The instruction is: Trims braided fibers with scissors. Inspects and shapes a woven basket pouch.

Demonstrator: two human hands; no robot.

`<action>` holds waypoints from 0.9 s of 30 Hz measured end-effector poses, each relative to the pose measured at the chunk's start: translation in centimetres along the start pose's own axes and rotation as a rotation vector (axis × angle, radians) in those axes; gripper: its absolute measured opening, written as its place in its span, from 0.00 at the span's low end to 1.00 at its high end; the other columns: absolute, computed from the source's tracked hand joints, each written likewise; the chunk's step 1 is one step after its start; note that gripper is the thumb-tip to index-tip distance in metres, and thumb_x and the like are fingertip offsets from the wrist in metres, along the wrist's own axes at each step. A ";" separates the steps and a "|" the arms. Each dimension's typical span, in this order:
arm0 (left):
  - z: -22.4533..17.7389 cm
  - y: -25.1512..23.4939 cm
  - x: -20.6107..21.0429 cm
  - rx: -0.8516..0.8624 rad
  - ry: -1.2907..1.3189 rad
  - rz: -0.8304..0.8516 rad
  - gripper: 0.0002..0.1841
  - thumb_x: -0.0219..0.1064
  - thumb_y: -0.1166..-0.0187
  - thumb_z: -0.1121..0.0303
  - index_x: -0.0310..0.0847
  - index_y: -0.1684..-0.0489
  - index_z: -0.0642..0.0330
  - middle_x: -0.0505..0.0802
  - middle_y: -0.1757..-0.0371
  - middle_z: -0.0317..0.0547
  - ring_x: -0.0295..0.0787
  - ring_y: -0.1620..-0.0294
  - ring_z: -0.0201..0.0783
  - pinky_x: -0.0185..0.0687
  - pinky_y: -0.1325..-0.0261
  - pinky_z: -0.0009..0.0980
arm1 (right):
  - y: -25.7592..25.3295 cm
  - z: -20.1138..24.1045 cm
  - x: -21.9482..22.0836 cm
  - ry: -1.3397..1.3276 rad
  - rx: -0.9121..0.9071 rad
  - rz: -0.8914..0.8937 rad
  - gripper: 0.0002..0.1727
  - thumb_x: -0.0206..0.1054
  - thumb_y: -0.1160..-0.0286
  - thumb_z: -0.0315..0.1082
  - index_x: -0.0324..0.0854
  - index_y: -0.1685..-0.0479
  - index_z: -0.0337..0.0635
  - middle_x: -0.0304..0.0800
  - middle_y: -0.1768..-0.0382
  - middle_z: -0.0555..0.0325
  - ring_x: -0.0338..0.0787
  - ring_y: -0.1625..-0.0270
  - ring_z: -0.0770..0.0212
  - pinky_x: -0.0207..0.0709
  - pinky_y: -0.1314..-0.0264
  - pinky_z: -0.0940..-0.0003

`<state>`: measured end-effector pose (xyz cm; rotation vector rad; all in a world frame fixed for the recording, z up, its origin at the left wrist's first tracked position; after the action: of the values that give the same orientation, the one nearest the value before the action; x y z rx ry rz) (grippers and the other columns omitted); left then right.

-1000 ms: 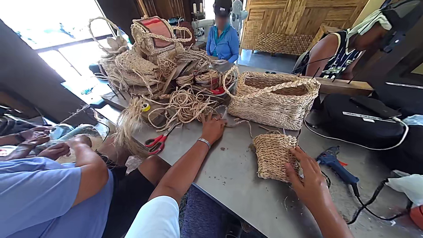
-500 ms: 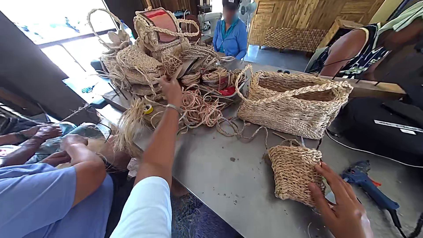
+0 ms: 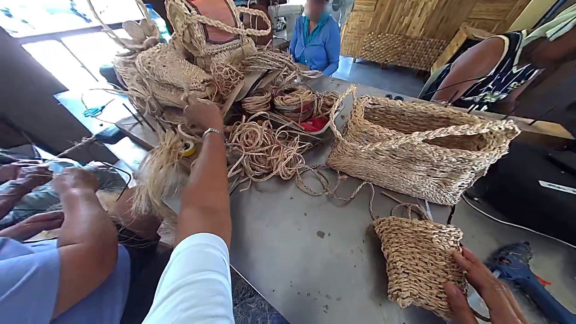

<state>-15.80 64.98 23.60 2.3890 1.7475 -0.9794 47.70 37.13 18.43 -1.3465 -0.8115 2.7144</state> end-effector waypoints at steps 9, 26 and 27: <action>0.5 5.8 3.0 0.218 -0.145 0.365 0.22 0.60 0.18 0.65 0.81 0.30 0.67 0.71 0.16 0.66 0.65 0.16 0.70 0.63 0.19 0.65 | 0.2 0.2 -0.3 0.017 -0.037 -0.033 0.30 0.62 0.13 0.41 0.72 0.20 0.28 0.69 0.18 0.26 0.76 0.17 0.42 0.74 0.19 0.55; 0.6 6.0 3.0 0.164 0.068 0.353 0.26 0.54 0.12 0.61 0.71 0.22 0.71 0.69 0.15 0.69 0.66 0.15 0.64 0.61 0.14 0.56 | 0.2 0.3 -0.2 0.001 -0.034 -0.024 0.30 0.61 0.13 0.41 0.71 0.19 0.27 0.67 0.18 0.26 0.73 0.15 0.40 0.73 0.17 0.54; 0.1 5.4 2.6 0.180 0.156 0.272 0.26 0.52 0.11 0.63 0.67 0.19 0.72 0.68 0.15 0.71 0.64 0.14 0.62 0.59 0.12 0.51 | 0.2 0.3 -0.2 -0.001 -0.034 -0.021 0.30 0.61 0.12 0.41 0.70 0.19 0.27 0.67 0.17 0.26 0.73 0.15 0.40 0.73 0.17 0.55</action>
<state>-10.69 65.11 20.40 2.7901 1.3719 -0.9727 47.63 36.81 18.60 -1.3357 -0.8713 2.6976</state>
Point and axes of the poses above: each hand's wrist, its own y-axis away from the middle knuckle, its own x-axis out of the palm, z = x × y, the point moved 3 cm from there along -y, towards the middle knuckle
